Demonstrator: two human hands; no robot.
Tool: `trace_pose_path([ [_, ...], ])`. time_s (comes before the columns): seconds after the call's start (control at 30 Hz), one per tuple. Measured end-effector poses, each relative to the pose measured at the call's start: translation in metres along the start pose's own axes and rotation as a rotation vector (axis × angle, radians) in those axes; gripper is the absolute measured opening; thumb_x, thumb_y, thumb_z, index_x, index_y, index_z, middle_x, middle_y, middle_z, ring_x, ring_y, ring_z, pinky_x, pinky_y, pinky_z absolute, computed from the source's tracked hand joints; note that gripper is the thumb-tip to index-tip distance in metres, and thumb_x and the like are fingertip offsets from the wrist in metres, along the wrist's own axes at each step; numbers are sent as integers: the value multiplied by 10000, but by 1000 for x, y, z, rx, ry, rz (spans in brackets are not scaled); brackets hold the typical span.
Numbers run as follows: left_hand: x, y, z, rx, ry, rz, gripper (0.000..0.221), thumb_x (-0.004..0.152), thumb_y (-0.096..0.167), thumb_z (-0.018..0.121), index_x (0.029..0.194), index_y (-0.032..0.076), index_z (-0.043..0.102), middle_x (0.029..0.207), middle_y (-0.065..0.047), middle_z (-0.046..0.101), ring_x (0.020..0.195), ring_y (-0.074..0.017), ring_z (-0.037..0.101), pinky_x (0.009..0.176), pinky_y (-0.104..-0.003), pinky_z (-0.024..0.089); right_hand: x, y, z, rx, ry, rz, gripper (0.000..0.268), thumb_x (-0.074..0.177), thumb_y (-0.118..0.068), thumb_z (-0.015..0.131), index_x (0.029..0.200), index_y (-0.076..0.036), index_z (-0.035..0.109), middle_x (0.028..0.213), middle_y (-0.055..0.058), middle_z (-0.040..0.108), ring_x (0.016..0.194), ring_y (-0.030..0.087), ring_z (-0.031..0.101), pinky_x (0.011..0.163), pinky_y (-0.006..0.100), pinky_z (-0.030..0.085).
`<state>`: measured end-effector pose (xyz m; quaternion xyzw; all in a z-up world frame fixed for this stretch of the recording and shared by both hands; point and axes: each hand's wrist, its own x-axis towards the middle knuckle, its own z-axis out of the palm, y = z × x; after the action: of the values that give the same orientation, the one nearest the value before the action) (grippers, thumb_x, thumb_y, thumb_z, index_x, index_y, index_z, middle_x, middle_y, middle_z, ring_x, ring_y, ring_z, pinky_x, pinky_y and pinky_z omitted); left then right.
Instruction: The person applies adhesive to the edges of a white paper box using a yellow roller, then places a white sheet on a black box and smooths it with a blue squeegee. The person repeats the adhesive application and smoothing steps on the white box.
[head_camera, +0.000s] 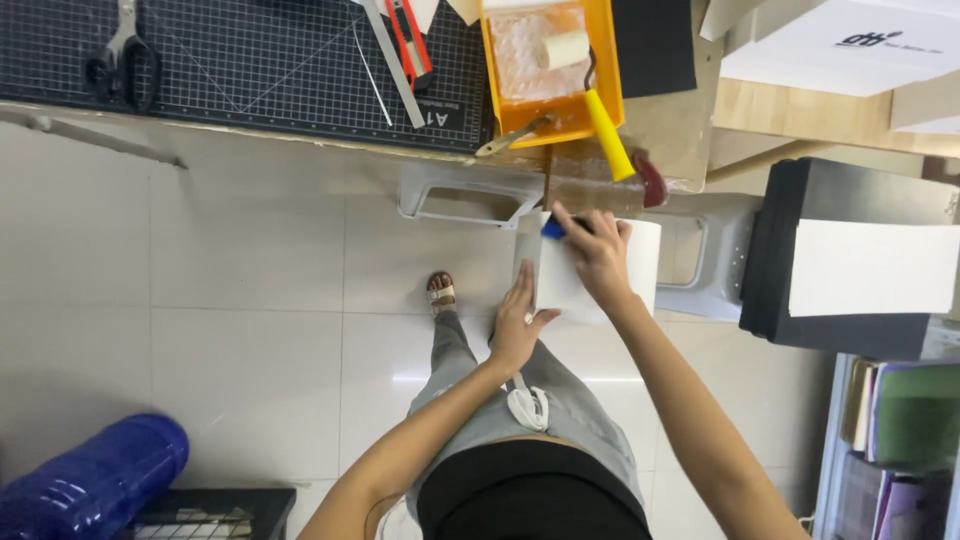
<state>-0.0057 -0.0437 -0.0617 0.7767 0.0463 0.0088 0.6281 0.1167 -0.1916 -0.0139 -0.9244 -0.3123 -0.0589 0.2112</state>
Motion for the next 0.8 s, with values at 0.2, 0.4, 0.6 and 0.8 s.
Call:
trace_pose_path([
  [0.2, 1, 10, -10, -10, -98, -115, 869, 912, 341, 717, 1600, 115, 235, 1613, -215, 292, 1417, -420, 372, 1126, -500, 379, -50, -17, 4, 10, -87, -1, 380, 946, -198, 580, 1255, -395, 682, 1054, -54, 655, 946, 178, 591, 882, 414, 337],
  [0.4, 12, 5, -14, -232, -233, -345, 982, 903, 314, 728, 1617, 93, 92, 1647, -227, 130, 1457, -424, 264, 1152, -514, 351, -24, -24, 6, -78, 58, 215, 511, 991, -186, 557, 1464, -378, 533, 1093, 1, 612, 978, 203, 580, 873, 421, 347],
  [0.6, 81, 77, -37, -811, -328, -856, 863, 923, 591, 520, 1598, 175, 179, 1636, -190, 121, 1487, -378, 130, 1155, -599, 138, -67, -5, 8, -285, 232, 480, 432, 998, -222, 570, 1428, -264, 583, 1082, 60, 626, 947, 241, 614, 773, 392, 390],
  [0.8, 118, 11, -16, -1081, -534, -968, 725, 916, 746, 475, 1372, 199, 610, 1371, -76, 628, 1223, -257, 617, 1046, -456, 478, -8, -74, 50, -381, 277, 702, 371, 957, -164, 580, 1305, -254, 669, 1100, 76, 648, 961, 249, 638, 748, 394, 421],
])
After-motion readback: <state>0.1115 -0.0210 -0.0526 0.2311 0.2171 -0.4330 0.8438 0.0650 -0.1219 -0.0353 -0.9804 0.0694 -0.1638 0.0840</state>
